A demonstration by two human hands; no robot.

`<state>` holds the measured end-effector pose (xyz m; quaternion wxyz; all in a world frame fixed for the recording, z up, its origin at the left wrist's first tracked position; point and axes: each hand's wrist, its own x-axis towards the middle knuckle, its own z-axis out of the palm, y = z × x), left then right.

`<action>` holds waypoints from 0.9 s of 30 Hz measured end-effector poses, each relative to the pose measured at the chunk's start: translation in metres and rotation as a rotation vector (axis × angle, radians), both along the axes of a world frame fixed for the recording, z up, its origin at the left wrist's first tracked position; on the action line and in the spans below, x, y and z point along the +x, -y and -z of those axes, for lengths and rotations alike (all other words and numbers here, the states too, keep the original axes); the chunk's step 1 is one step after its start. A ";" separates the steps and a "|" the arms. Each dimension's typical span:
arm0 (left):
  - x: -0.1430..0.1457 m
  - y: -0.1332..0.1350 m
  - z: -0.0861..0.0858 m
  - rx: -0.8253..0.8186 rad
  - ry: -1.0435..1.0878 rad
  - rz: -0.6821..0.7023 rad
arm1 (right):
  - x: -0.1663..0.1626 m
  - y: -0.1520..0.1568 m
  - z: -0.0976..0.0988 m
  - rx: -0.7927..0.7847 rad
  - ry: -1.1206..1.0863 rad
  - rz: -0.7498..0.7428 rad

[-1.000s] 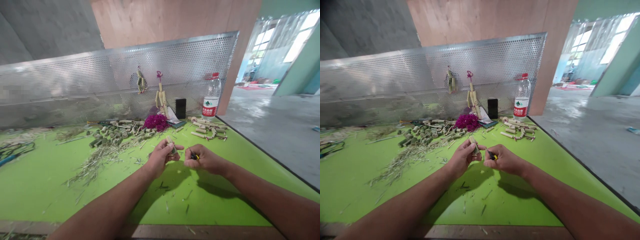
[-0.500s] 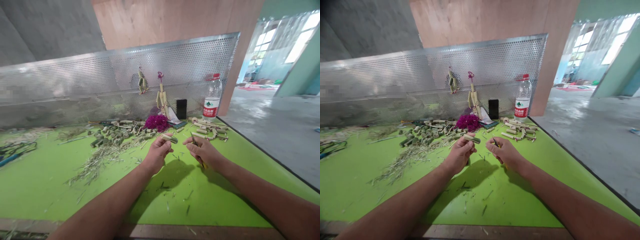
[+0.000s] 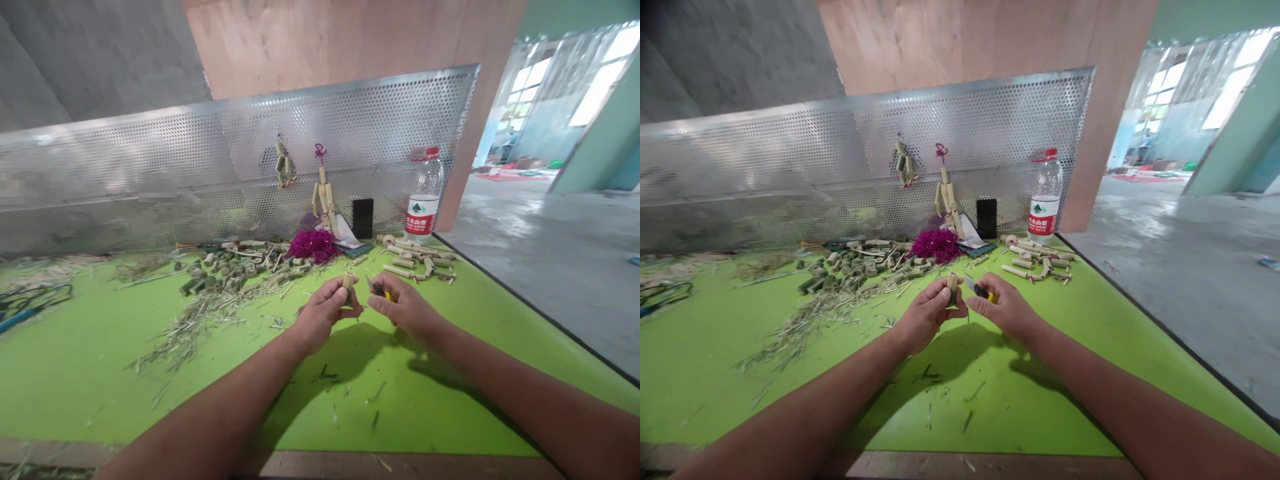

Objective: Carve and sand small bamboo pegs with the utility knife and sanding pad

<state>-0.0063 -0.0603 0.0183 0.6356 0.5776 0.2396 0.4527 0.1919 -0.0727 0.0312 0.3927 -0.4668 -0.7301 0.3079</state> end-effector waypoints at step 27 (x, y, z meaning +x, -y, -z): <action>0.006 0.015 -0.013 0.126 -0.422 -0.100 | 0.024 -0.025 -0.006 0.136 0.325 0.269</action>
